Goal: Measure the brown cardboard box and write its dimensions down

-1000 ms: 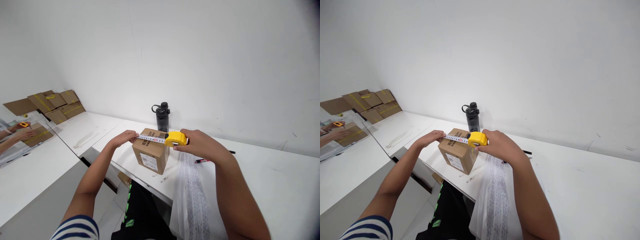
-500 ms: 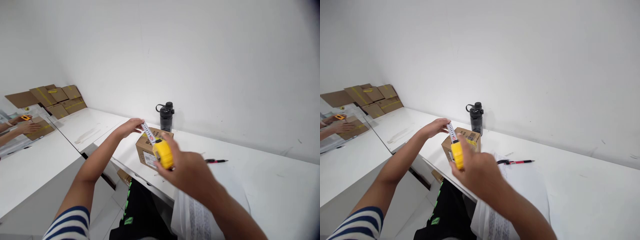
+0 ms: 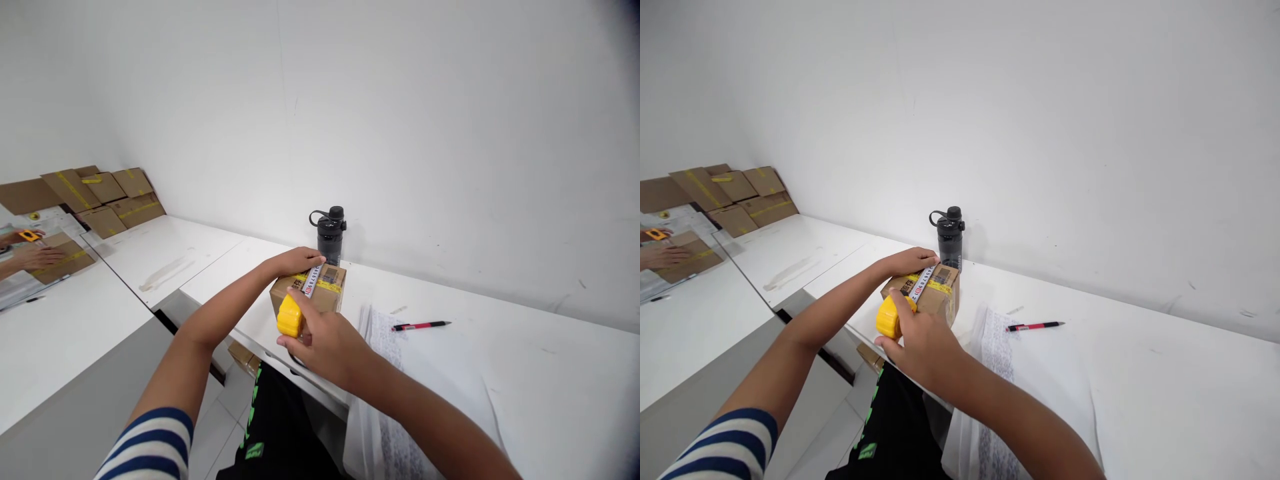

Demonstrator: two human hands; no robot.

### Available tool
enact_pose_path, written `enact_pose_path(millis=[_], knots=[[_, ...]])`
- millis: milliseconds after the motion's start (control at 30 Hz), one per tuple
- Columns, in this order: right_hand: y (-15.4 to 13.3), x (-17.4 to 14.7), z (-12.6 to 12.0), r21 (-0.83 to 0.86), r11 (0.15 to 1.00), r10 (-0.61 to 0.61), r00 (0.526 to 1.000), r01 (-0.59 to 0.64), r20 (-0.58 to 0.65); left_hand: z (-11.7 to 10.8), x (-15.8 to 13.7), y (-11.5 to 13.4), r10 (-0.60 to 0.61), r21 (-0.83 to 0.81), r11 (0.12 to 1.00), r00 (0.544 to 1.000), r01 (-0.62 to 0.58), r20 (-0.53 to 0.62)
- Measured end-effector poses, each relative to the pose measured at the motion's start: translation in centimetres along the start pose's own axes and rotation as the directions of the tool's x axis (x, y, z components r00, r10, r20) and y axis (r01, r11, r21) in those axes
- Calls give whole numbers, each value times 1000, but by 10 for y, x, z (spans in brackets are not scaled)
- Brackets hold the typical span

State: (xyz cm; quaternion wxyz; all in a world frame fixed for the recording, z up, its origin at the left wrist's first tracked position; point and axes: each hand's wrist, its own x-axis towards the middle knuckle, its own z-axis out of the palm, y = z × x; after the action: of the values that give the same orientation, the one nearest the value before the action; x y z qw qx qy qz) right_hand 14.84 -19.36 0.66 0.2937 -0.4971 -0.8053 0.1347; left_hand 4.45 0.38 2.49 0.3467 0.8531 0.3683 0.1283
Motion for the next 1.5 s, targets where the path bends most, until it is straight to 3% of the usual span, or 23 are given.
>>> enact_pose_path(millis=[100, 300, 467, 700, 933, 1100, 1333, 1500], knots=[[4, 3, -3, 43, 999, -14, 1000, 14, 1, 1, -4, -2, 10, -6, 1000, 999, -10, 51], [9, 6, 1, -167, 986, -47, 990, 25, -133, 2, -2, -7, 5, -64, 998, 997, 0, 79], [9, 4, 11, -379, 923, -216, 899, 61, -382, 4, 0, -7, 14, -62, 998, 999, -11, 45], [14, 9, 22, -435, 890, -346, 823, 136, -450, 8, -3, 1, -2, -98, 995, 998, 8, 61], [0, -2, 25, -406, 884, -417, 783, 232, -462, 7, -2, 2, 7, -80, 997, 998, -2, 68], [-12, -13, 28, -402, 893, -373, 832, 202, -410, 8, 1, -2, 43, -29, 999, 998, -42, 38], [7, 0, 15, -360, 925, -263, 892, 125, -367, 8, -3, 1, 17, -59, 998, 999, -15, 38], [13, 6, 11, -271, 952, -230, 914, 141, -334, 8, -4, 2, -5, -79, 997, 999, 9, 48]])
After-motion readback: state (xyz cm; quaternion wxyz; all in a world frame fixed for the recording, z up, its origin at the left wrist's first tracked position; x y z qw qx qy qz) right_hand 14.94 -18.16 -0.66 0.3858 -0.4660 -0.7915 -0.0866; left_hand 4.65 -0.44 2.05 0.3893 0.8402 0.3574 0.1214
